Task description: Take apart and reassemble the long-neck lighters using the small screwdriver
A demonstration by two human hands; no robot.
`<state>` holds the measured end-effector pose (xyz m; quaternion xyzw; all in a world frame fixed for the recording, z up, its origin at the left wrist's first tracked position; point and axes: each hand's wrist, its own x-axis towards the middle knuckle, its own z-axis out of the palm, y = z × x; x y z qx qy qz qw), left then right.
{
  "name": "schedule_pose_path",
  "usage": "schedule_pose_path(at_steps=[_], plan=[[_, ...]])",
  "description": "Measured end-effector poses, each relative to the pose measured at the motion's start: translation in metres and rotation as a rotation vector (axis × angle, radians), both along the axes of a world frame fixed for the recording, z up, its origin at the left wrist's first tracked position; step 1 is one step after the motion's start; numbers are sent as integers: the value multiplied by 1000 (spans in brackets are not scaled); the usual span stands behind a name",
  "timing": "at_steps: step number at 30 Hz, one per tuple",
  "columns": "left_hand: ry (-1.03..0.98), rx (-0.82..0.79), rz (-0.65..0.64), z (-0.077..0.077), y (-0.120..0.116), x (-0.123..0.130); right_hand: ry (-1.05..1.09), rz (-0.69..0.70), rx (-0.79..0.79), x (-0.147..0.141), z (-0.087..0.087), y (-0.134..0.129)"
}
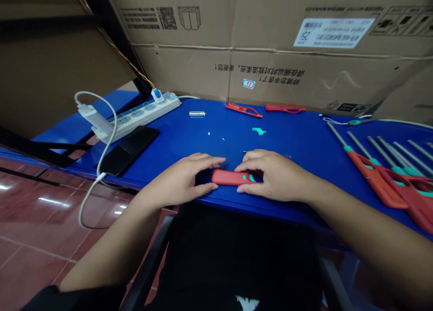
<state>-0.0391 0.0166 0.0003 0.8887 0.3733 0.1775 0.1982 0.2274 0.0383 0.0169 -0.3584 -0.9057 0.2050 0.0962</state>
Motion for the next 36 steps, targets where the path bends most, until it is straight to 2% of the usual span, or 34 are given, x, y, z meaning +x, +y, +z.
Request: schedule_pose_path(at_steps=[10, 15, 17, 19, 22, 25, 30, 33, 36], plan=[[-40, 4, 8, -2, -3, 27, -57, -52, -3, -1, -2, -5], [-68, -38, 10, -5, 0, 28, -55, -104, 1, 23, 9, -5], [-60, -53, 16, -4, 2, 27, -85, -149, -20, 37, 15, -7], [-21, -56, 22, 0, 3, 27, -133, -133, -18, 48, 16, -12], [63, -41, 9, 9, 4, 31, -147, -77, 24, 55, 12, -20], [115, -43, -45, 17, 4, 41, -101, -89, 32, 52, 4, -25], [88, -34, -75, 16, 5, 71, -48, -129, 16, 45, -2, -29], [71, -82, -68, 10, 7, 81, -53, -157, 0, 59, 1, -32], [79, -127, -41, 6, 10, 82, -54, -214, -7, 88, 4, -37]])
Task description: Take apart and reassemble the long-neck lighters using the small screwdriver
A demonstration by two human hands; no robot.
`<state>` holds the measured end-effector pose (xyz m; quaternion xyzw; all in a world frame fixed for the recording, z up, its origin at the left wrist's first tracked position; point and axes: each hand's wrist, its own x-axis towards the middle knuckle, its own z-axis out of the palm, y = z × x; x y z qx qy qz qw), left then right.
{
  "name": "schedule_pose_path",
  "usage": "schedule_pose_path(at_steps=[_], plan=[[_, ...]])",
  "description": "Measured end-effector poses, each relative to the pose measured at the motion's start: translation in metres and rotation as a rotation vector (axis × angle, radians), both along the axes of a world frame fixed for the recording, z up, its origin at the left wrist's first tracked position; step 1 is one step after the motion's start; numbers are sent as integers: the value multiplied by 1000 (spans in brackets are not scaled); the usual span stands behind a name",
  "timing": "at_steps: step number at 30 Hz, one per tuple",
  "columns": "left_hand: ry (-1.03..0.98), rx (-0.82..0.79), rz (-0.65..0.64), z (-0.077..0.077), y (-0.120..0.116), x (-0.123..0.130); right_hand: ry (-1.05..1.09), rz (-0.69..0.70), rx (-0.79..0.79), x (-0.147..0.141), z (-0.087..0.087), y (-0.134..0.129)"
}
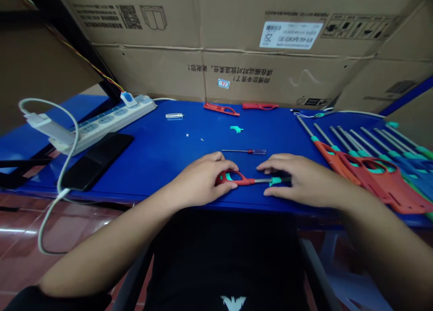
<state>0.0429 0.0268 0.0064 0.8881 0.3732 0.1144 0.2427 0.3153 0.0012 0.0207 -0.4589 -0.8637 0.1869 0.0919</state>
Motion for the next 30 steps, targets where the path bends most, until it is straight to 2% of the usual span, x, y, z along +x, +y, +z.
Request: schedule_pose_path(at_steps=[3, 6, 12, 16, 21, 24, 27, 30], plan=[[17, -9, 38, -2, 1, -2, 5, -41, 19, 24, -1, -5], [27, 3, 38, -2, -1, -2, 23, -20, 42, 28, -6, -8], [54, 177, 70, 0, -18, 4, -60, 65, 147, -3, -10, -13], [5, 291, 80, -8, -25, 9, -111, 49, 225, -25, -12, -21], [-242, 526, 88, -22, -29, 12, -90, -7, 162, -39, -13, -27], [-357, 663, 105, -27, -32, 13, -137, -6, 205, -44, -11, -29], [-396, 740, 105, -28, -36, 13, -201, 19, 231, -48, -5, -30], [-400, 830, 69, -23, -39, 13, -133, -20, 130, -50, 3, -30]])
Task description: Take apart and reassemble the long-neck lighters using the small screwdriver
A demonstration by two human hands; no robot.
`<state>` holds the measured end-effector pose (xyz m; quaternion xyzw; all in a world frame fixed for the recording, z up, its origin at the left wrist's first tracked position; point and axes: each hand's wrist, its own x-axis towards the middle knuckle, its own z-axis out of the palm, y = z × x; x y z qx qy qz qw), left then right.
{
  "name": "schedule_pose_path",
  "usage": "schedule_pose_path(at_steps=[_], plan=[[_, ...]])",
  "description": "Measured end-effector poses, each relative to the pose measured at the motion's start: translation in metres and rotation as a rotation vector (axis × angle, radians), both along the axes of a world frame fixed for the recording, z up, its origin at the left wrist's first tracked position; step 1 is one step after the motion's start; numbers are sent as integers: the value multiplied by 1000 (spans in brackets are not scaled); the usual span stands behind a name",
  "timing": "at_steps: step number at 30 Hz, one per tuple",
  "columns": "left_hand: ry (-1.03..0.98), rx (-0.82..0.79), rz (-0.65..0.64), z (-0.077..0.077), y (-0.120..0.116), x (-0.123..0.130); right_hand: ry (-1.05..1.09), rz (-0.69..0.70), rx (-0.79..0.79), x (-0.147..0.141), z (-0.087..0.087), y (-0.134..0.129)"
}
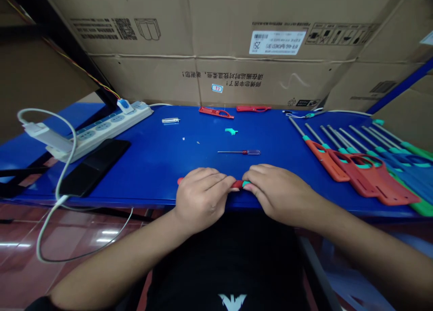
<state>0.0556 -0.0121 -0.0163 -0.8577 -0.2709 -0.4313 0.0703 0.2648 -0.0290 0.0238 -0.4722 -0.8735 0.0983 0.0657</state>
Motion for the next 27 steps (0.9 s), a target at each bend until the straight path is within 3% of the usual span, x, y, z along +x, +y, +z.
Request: schedule_pose_path(at_steps=[4, 9, 11, 13, 15, 16, 19, 22, 25, 27], plan=[[57, 45, 0, 6, -1, -1, 159, -65, -162, -3, 11, 7], [96, -3, 54, 7, 4, -4, 202, -91, -189, -5, 17, 21], [88, -99, 71, 12, 9, -6, 215, -84, -21, -2, 18, 16], [-12, -287, 83, 22, 16, -6, 286, -106, 296, 0, 16, 2], [-231, -553, 72, 33, 25, -4, 431, -129, 554, -1, 10, -16], [-375, -699, 43, 39, 31, -2, 528, -154, 590, -4, 5, -23], [-821, -1076, -178, 49, 47, 12, 775, -293, 326, -21, -14, -24], [-1111, -1329, -342, 53, 61, 31, 1048, -213, -99, -39, -23, 2], [-1037, -1412, -391, 60, 79, 45, 1173, -132, -181, -41, -14, 39], [-884, -1293, -332, 67, 95, 47, 1039, -152, -91, -32, -4, 65]])
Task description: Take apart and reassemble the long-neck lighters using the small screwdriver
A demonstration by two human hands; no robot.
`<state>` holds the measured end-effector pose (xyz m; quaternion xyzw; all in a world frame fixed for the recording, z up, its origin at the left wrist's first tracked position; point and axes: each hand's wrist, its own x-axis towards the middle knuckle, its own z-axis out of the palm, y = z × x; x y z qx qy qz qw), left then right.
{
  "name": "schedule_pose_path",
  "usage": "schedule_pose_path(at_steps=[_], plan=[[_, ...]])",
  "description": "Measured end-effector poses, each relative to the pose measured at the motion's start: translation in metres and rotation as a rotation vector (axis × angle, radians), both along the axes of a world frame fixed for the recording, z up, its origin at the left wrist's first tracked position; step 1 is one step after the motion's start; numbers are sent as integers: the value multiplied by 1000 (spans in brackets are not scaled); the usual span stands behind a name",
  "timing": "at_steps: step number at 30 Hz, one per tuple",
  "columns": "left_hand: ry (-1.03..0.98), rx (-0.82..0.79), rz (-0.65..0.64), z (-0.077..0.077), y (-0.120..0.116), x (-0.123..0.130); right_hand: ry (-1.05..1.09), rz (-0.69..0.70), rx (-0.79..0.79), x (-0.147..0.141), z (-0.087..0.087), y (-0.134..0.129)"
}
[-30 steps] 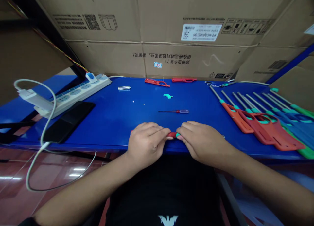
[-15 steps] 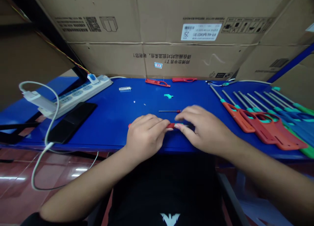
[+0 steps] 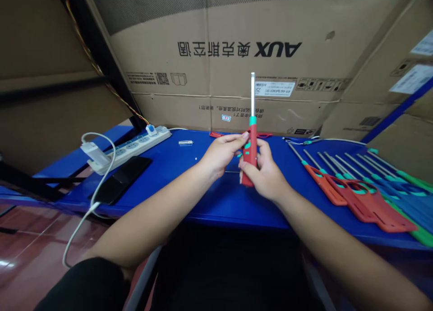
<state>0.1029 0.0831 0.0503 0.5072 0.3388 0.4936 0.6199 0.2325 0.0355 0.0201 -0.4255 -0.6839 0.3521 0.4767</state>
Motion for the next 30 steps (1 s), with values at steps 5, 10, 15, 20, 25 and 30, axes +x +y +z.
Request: schedule_pose_path(at_steps=[5, 10, 15, 20, 25, 30], plan=[[456, 204, 128, -1, 36, -8, -583, -121, 152, 24, 8, 47], [626, 319, 247, -21, 39, -19, -655, -87, 215, 21, -5, 48], [709, 367, 287, -27, 42, -24, -709, 18, 128, 14, -12, 32], [716, 367, 291, -28, 46, -24, -731, -100, 97, 5, -18, 29], [698, 377, 276, -28, 42, -21, -738, -142, 96, 6, -22, 33], [691, 407, 284, -28, 36, -18, -731, -182, 103, 6, -19, 32]])
